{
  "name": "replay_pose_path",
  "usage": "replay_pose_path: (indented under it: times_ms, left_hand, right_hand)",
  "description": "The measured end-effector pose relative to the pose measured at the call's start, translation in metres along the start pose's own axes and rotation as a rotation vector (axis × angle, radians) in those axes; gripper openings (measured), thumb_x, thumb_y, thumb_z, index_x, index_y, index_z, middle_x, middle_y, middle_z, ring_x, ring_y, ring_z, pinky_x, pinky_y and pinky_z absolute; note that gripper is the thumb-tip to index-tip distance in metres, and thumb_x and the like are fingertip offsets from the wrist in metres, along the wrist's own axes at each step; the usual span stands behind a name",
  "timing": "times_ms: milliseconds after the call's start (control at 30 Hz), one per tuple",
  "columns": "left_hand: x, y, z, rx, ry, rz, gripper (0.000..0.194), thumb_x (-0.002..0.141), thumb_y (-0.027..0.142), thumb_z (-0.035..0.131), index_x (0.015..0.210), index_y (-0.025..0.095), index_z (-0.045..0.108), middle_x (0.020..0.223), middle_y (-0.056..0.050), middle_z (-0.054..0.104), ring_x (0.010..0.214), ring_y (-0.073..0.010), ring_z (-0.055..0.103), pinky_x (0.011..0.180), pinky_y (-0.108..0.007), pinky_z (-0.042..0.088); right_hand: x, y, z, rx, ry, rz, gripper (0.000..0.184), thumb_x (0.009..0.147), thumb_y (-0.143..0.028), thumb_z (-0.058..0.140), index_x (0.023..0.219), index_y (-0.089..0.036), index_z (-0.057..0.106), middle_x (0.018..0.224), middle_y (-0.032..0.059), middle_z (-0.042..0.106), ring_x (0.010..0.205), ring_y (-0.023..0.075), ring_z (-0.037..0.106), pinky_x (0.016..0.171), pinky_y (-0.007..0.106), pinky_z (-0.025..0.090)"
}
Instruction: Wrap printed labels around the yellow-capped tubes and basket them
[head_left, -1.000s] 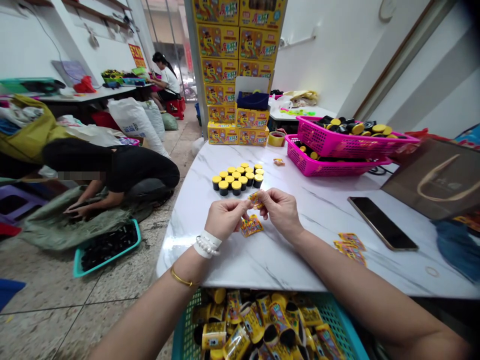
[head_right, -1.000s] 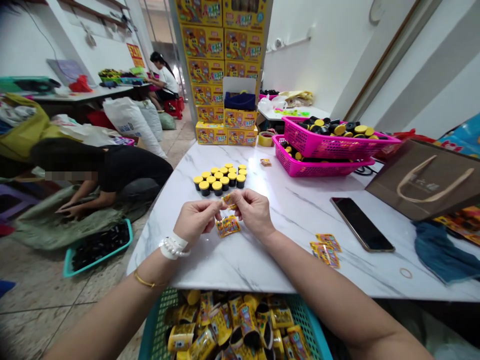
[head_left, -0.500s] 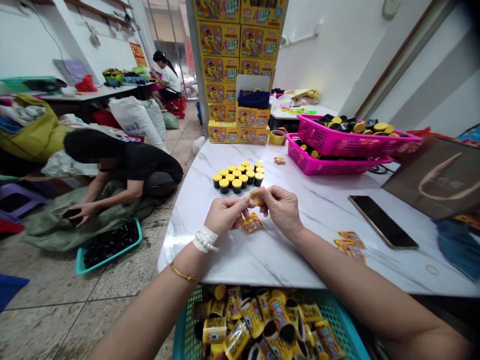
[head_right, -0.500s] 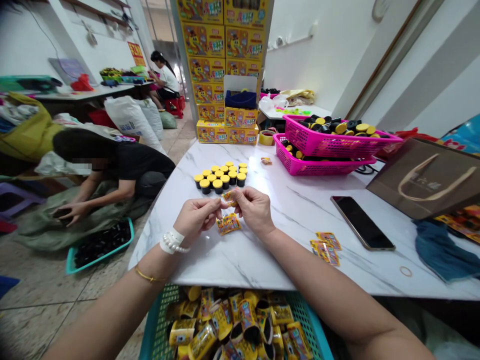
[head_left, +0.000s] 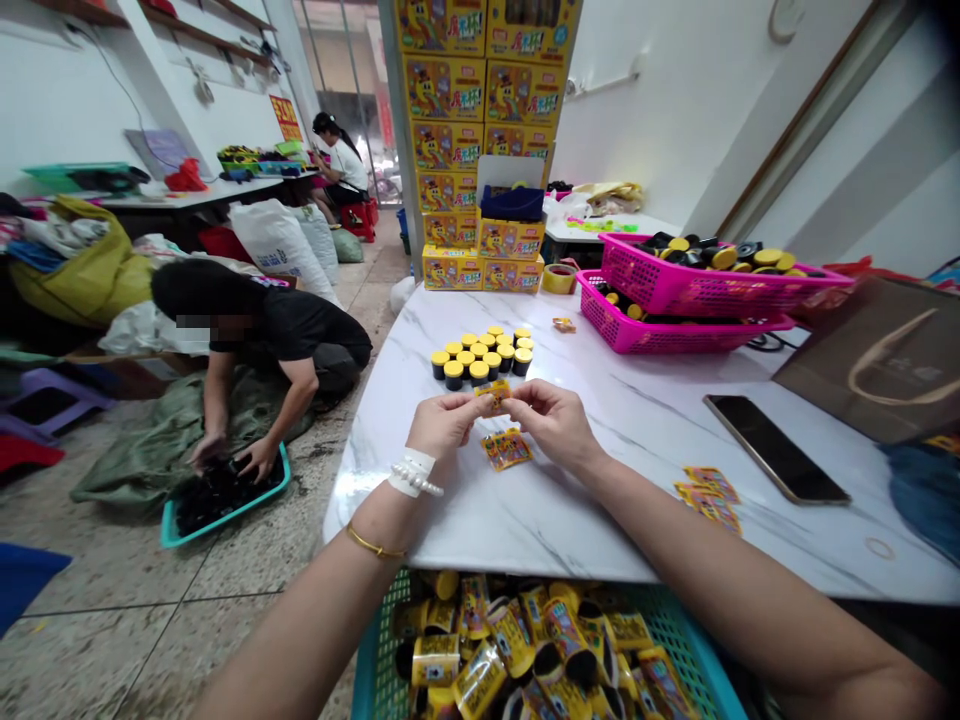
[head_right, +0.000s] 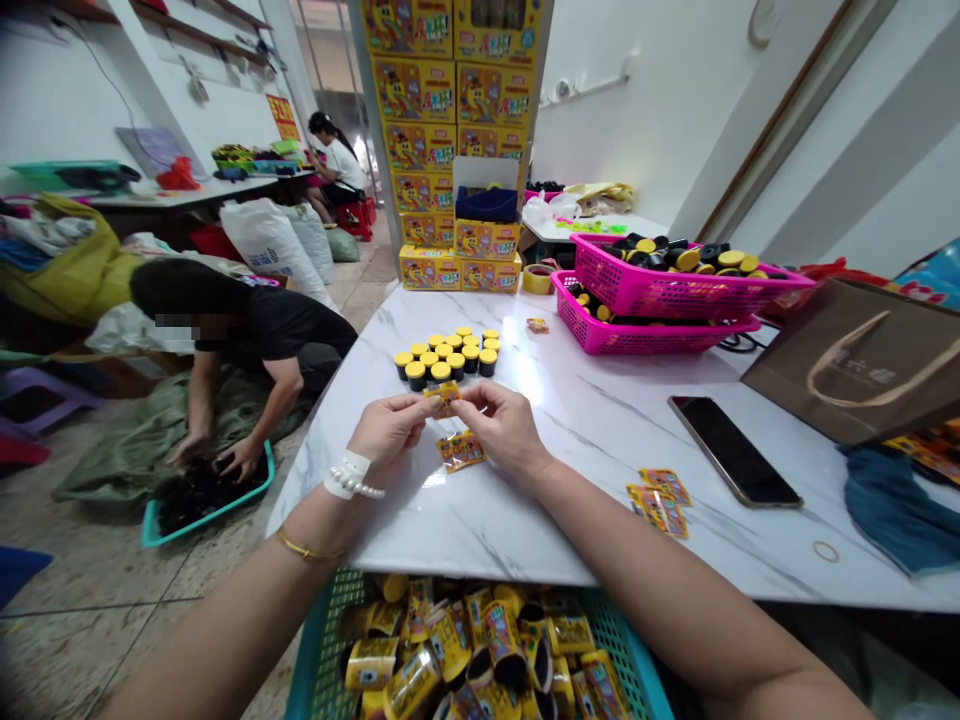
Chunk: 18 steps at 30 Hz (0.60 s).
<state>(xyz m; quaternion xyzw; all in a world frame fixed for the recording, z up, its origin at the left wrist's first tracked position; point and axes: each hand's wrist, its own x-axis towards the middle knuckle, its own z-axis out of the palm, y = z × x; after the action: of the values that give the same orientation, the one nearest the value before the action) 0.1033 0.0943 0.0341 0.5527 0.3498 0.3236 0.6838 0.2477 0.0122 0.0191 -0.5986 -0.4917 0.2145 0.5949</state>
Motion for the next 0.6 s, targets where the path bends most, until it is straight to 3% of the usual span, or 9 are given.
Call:
replay_pose_path:
  times_ms: [100,200,267,333,400,500,600]
  left_hand:
    - [0.001,-0.001,-0.002,0.073,0.076,0.066,0.035,0.058,0.044,0.088,0.071,0.013,0.077,0.043,0.006,0.045,0.042,-0.0055,0.031,0.043,-0.023,0.02]
    - [0.002,0.002,-0.006,-0.027,-0.009,0.004,0.035,0.058,0.039,0.09,0.076,0.011,0.077,0.045,0.005,0.048,0.04,-0.004,0.032,0.039,-0.021,0.018]
    - [0.004,0.007,-0.013,-0.16,-0.079,-0.065,0.032,0.062,0.033,0.089,0.077,0.009,0.075,0.051,0.002,0.055,0.038,-0.0021,0.033,0.036,-0.018,0.015]
    - [0.007,0.013,-0.021,-0.284,-0.073,-0.115,0.024,0.068,0.025,0.086,0.077,0.007,0.072,0.061,-0.002,0.063,0.037,0.0001,0.035,0.033,-0.015,0.015]
    - [0.01,0.017,-0.027,-0.379,-0.035,-0.155,0.014,0.075,0.017,0.079,0.078,0.007,0.07,0.068,-0.004,0.067,0.035,0.0014,0.036,0.031,-0.012,0.017]
    - [0.015,0.02,-0.033,-0.489,0.005,-0.219,0.003,0.083,0.009,0.069,0.083,0.007,0.069,0.067,-0.002,0.066,0.033,0.0019,0.037,0.028,-0.01,0.018]
    - [0.019,0.019,-0.035,-0.571,0.025,-0.268,0.006,0.087,0.007,0.064,0.082,0.007,0.067,0.064,-0.001,0.064,0.032,0.0019,0.036,0.027,-0.01,0.018]
  right_hand:
    - [-0.002,0.003,0.004,-0.057,0.034,-0.003,0.015,0.08,-0.032,0.071,0.076,-0.018,0.071,0.071,0.0013,0.07,0.062,0.0132,0.059,0.06,0.026,0.049]
    - [-0.005,0.002,0.009,-0.078,0.009,-0.048,0.013,0.082,-0.03,0.069,0.075,-0.019,0.071,0.072,0.0017,0.071,0.065,0.0145,0.062,0.065,0.027,0.05]
    - [-0.002,-0.001,0.011,-0.089,-0.053,-0.061,0.017,0.084,-0.033,0.067,0.075,-0.019,0.071,0.067,0.0007,0.068,0.061,0.0142,0.06,0.061,0.026,0.048]
    - [0.01,-0.005,0.011,-0.15,-0.093,-0.097,0.025,0.087,-0.039,0.064,0.076,-0.018,0.071,0.063,0.0003,0.066,0.057,0.0138,0.057,0.056,0.026,0.046]
    - [0.027,-0.008,0.012,-0.338,-0.038,-0.201,0.028,0.088,-0.042,0.062,0.079,-0.018,0.073,0.069,0.0026,0.067,0.062,0.0156,0.058,0.061,0.028,0.047]
    - [0.056,-0.007,0.017,-0.763,0.084,-0.403,0.027,0.086,-0.04,0.065,0.091,-0.016,0.077,0.09,0.0106,0.068,0.086,0.0241,0.06,0.079,0.036,0.048]
    - [0.071,0.001,0.024,-1.002,-0.025,-0.501,0.028,0.086,-0.04,0.065,0.092,-0.016,0.078,0.097,0.0141,0.066,0.095,0.0282,0.056,0.087,0.04,0.045]
